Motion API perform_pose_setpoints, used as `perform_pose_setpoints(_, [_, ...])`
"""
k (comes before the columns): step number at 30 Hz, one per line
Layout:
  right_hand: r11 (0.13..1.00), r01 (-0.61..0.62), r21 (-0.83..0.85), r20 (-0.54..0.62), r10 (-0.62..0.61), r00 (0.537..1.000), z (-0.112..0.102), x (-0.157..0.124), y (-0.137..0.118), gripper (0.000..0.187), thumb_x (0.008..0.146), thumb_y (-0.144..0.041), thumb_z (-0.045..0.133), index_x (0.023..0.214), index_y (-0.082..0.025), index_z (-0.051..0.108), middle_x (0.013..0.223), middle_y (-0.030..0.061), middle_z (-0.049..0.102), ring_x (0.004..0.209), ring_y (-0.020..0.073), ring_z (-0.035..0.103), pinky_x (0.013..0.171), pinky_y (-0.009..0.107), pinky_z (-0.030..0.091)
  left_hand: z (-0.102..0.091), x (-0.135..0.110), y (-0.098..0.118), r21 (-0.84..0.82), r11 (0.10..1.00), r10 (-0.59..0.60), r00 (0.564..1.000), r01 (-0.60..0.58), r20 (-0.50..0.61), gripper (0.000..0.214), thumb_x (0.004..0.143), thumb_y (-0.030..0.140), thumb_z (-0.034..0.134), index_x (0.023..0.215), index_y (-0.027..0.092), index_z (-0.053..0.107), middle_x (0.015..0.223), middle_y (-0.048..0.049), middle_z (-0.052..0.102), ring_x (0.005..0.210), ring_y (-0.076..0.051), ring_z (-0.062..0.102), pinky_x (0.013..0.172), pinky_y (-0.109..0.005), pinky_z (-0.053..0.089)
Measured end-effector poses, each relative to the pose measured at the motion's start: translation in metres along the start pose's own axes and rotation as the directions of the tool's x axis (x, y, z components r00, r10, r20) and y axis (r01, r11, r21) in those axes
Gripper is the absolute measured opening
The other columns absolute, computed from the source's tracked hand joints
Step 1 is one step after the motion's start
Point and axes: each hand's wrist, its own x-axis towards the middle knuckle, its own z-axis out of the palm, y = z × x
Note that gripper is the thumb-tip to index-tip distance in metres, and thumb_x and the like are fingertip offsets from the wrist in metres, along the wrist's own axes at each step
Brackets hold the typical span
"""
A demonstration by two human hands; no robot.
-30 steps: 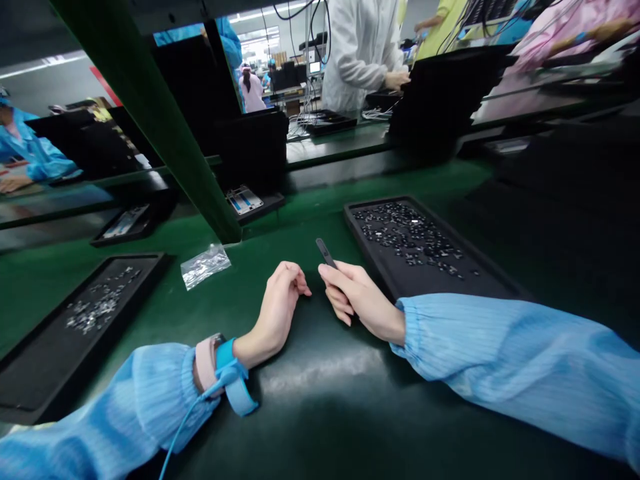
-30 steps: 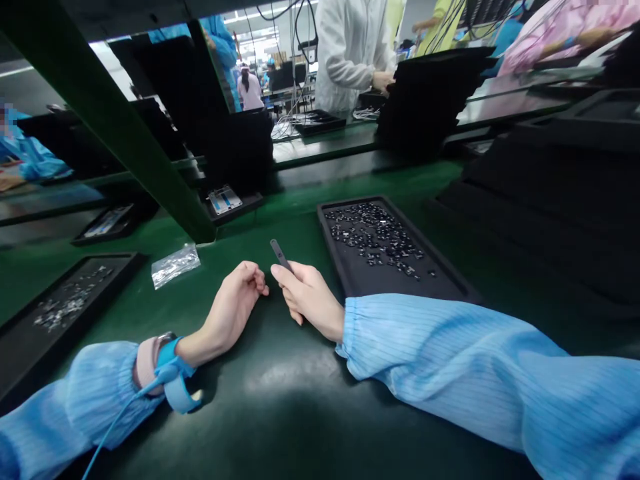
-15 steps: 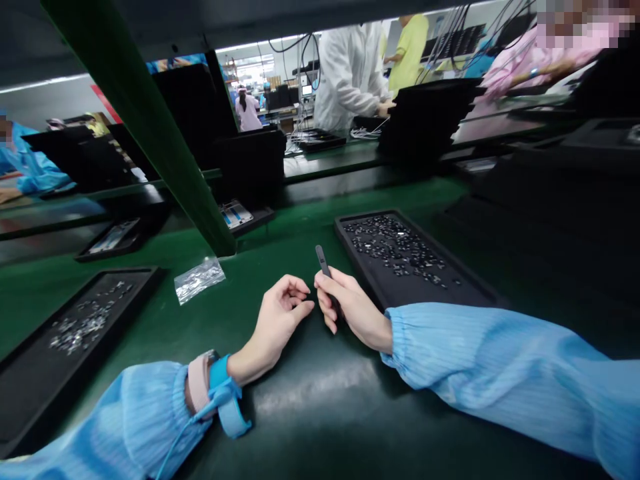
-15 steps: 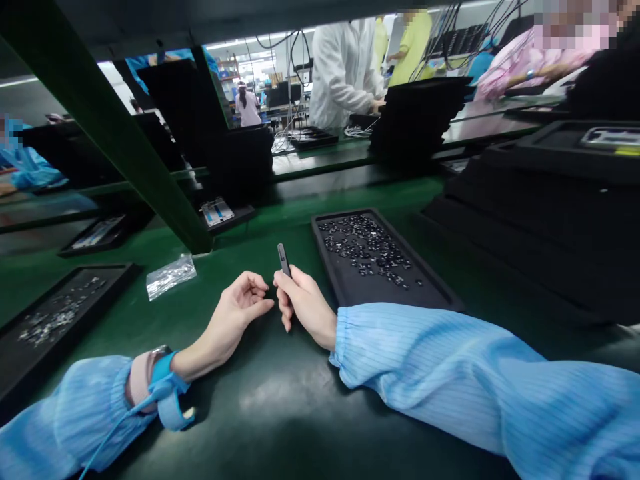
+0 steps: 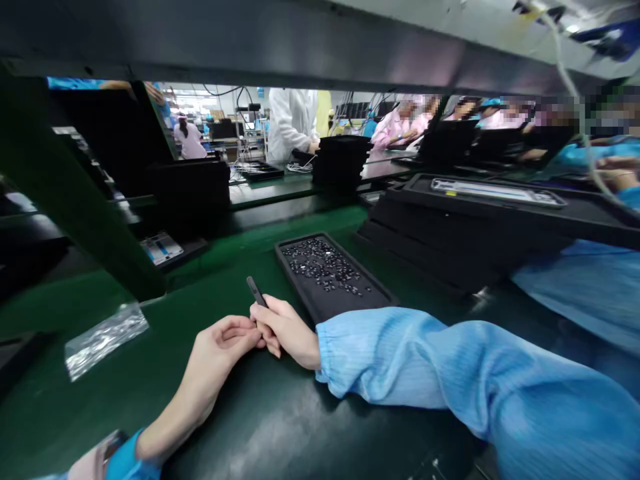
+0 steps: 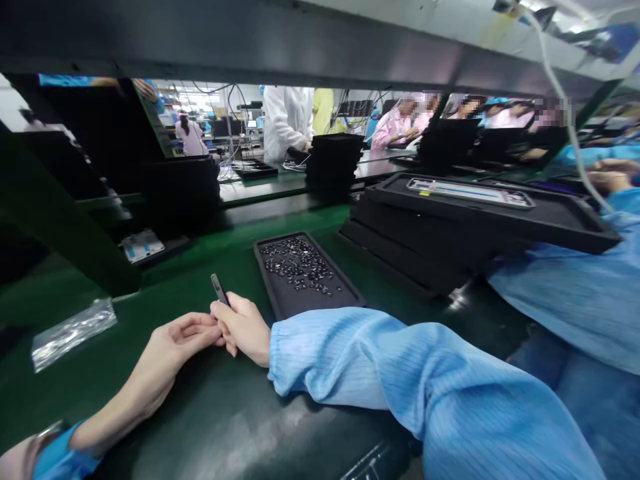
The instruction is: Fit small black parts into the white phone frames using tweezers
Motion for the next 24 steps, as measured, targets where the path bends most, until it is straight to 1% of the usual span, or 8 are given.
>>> perform_pose_setpoints(4, [0.998,0.021,-0.063,-0.04,-0.024,0.999,0.002,0.0,-0.002,0.018,0.084,-0.032,0.046,0.075,-0.017,0.043,0.049,-0.0093,0.038,0.031,0.002,0.032,0.027,0.012,0.025,0.0,-0.001,0.003,0.016,0.999,0.029,0.999,-0.03,0.018,0.026,0.067,0.035,0.073,0.079,0.014,0.061,0.082,-0.0042,0.067,0.08,-0.016,0.062,0.077,-0.021,0.048])
perform_pose_setpoints(10, [1.0,0.01,-0.012,-0.007,-0.01,1.0,0.007,-0.001,-0.006,0.014,0.083,-0.027,0.046,0.073,-0.017,0.043,0.046,-0.0101,0.037,0.029,0.0031,0.03,0.025,0.014,0.027,0.002,-0.004,0.006,0.069,0.993,0.097,0.994,-0.101,0.052,0.028,0.066,0.04,0.072,0.07,0.014,0.061,0.067,-0.0029,0.064,0.061,-0.012,0.056,0.061,-0.02,0.047])
perform_pose_setpoints(13, [1.0,0.006,0.015,-0.016,-0.006,1.0,0.008,-0.001,-0.008,0.015,0.082,-0.025,0.046,0.07,-0.017,0.042,0.045,-0.0102,0.036,0.029,0.0029,0.029,0.025,0.014,0.027,0.004,-0.006,0.006,0.079,0.99,0.116,0.993,-0.117,0.022,0.028,0.068,0.04,0.069,0.073,0.014,0.061,0.066,-0.0029,0.064,0.058,-0.011,0.054,0.06,-0.019,0.046])
perform_pose_setpoints(15, [0.999,0.01,0.038,-0.022,-0.01,1.0,0.007,-0.001,-0.008,0.017,0.082,-0.026,0.047,0.069,-0.017,0.041,0.047,-0.0102,0.036,0.029,0.0026,0.029,0.025,0.014,0.027,0.003,-0.007,0.005,0.103,0.99,0.095,0.995,-0.096,0.009,0.031,0.069,0.043,0.068,0.079,0.014,0.06,0.064,-0.0018,0.062,0.054,-0.01,0.052,0.052,-0.018,0.043])
perform_pose_setpoints(17, [0.998,0.018,0.053,-0.021,-0.017,1.0,0.007,0.0,-0.006,0.018,0.082,-0.028,0.048,0.07,-0.017,0.04,0.048,-0.0101,0.036,0.03,0.0025,0.029,0.025,0.014,0.027,0.001,-0.006,0.002,0.133,0.988,0.073,0.997,-0.073,0.01,0.037,0.069,0.047,0.066,0.085,0.015,0.058,0.062,0.0003,0.058,0.048,-0.009,0.048,0.041,-0.017,0.036])
perform_pose_setpoints(19, [0.998,0.019,0.058,-0.017,-0.018,1.0,0.006,0.001,-0.005,0.017,0.081,-0.03,0.048,0.071,-0.018,0.041,0.049,-0.0101,0.036,0.03,0.0026,0.029,0.025,0.014,0.028,-0.001,-0.005,-0.002,0.161,0.985,0.065,0.998,-0.066,0.014,0.04,0.072,0.052,0.061,0.088,0.016,0.056,0.053,0.0037,0.051,0.041,-0.008,0.041,0.035,-0.017,0.028])
perform_pose_setpoints(21, [0.998,0.011,0.059,-0.006,-0.01,1.0,0.007,0.001,-0.004,0.016,0.081,-0.029,0.048,0.072,-0.017,0.042,0.048,-0.0101,0.036,0.03,0.0029,0.029,0.025,0.014,0.028,-0.002,-0.003,-0.005,0.178,0.982,0.065,0.998,-0.066,0.011,0.039,0.078,0.055,0.054,0.08,0.016,0.056,0.043,0.0065,0.042,0.036,-0.007,0.032,0.035,-0.018,0.023])
perform_pose_setpoints(24, [0.997,-0.005,0.075,0.005,0.005,1.0,0.007,0.001,-0.006,0.014,0.082,-0.027,0.047,0.073,-0.017,0.043,0.047,-0.0101,0.036,0.03,0.0032,0.028,0.025,0.014,0.027,-0.003,-0.003,-0.005,0.191,0.978,0.095,0.995,-0.089,-0.022,0.048,0.082,0.054,0.048,0.053,0.016,0.045,0.036,0.0055,0.034,0.037,-0.007,0.027,0.042,-0.02,0.027])
